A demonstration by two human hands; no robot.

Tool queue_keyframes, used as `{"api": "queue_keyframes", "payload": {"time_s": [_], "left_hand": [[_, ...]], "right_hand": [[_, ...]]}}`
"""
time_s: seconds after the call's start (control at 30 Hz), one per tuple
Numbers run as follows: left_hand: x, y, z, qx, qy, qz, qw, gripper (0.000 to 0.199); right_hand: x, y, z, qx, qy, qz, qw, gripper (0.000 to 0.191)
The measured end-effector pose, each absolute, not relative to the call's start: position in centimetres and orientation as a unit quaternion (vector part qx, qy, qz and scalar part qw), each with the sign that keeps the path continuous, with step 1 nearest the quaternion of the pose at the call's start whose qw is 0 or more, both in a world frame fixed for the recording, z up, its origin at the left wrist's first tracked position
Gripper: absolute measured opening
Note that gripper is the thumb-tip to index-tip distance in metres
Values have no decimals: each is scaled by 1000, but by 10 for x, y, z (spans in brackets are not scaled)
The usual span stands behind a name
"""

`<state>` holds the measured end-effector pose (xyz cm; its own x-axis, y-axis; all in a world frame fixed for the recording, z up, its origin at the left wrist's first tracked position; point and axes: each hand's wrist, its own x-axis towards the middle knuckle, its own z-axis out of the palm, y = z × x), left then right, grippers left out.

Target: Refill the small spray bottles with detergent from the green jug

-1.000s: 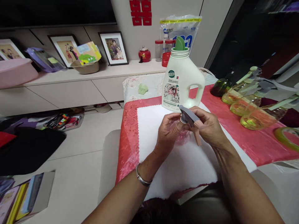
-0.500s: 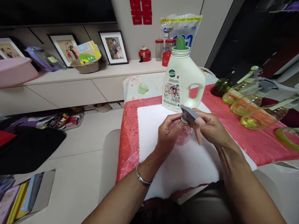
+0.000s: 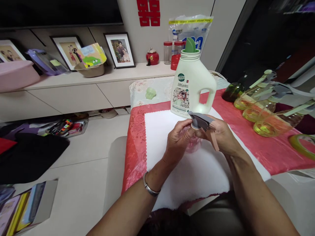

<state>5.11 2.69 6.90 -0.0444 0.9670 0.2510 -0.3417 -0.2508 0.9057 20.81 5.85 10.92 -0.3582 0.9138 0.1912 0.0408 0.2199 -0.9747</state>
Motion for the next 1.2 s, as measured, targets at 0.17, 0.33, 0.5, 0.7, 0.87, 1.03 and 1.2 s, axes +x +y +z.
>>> {"api": "queue_keyframes", "payload": {"time_s": [0.17,0.33,0.5,0.7,0.87,1.03,1.2], "left_hand": [[53,26,73,471,334,644,502,33],[53,26,72,463,317,649,515,33],[49,28,67,486,289,639,522,43],[50,29,64,567,320,623,434,47],[53,28,63,578,328,621,415,45],[51,28,61,589,324,616,411,50],[50,29,60,599,318,620,395,50]], "right_hand": [[225,66,96,-325,-711,482,396,31],[223,66,99,-321,-746,404,422,32],[216,65,102,-287,-764,357,454,19],[218,66,100,-262,-767,345,473,18],[215,63,107,-273,-771,324,476,14],[206,59,111,-323,-736,322,500,28],[210,58,109,-368,-704,386,469,35]]}}
